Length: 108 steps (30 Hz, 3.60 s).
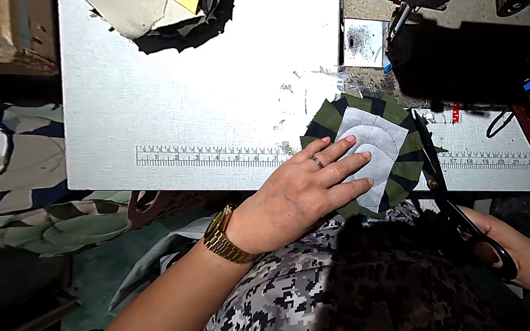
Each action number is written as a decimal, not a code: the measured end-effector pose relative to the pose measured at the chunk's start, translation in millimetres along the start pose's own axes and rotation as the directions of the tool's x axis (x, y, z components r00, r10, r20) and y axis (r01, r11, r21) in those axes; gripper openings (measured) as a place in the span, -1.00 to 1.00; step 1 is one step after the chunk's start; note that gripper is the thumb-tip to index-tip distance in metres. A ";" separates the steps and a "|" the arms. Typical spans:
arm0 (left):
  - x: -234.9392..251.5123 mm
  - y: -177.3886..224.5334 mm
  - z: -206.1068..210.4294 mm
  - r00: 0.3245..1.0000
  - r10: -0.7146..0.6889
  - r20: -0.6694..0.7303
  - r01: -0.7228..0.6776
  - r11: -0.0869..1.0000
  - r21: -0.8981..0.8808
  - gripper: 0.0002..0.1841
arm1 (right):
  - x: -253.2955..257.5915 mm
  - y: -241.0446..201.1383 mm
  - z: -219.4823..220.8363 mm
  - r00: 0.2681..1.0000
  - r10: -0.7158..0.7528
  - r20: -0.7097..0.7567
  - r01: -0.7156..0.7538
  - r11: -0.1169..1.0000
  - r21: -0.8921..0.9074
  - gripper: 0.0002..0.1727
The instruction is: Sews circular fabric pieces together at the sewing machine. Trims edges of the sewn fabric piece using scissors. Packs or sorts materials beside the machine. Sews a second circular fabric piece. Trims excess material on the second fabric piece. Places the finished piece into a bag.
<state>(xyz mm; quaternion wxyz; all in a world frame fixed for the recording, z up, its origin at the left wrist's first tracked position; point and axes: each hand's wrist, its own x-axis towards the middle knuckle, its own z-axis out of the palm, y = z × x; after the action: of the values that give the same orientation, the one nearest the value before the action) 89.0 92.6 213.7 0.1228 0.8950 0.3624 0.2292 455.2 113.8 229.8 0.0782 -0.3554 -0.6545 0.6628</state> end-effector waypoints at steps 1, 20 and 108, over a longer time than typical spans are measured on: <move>-0.1 -0.3 -0.5 1.000 0.000 0.002 0.000 1.000 -0.003 -0.60 | 0.1 0.8 1.4 1.000 -0.006 -0.017 0.006 1.000 0.021 -0.36; 1.1 -6.0 -18.3 0.998 -0.034 0.049 0.032 0.999 0.034 -0.46 | -13.9 7.0 3.6 1.000 0.019 0.011 -0.019 0.999 0.028 -0.30; 8.8 15.9 12.6 0.997 0.051 0.051 -0.056 0.994 0.091 -0.60 | -1.9 1.2 5.4 0.998 -0.005 -0.065 0.004 1.000 -0.026 -0.41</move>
<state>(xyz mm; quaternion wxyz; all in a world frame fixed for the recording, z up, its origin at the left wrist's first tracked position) 110.2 86.9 211.7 0.0838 0.9145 0.3453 0.1934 453.9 108.1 228.8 0.0965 -0.3763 -0.6609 0.6421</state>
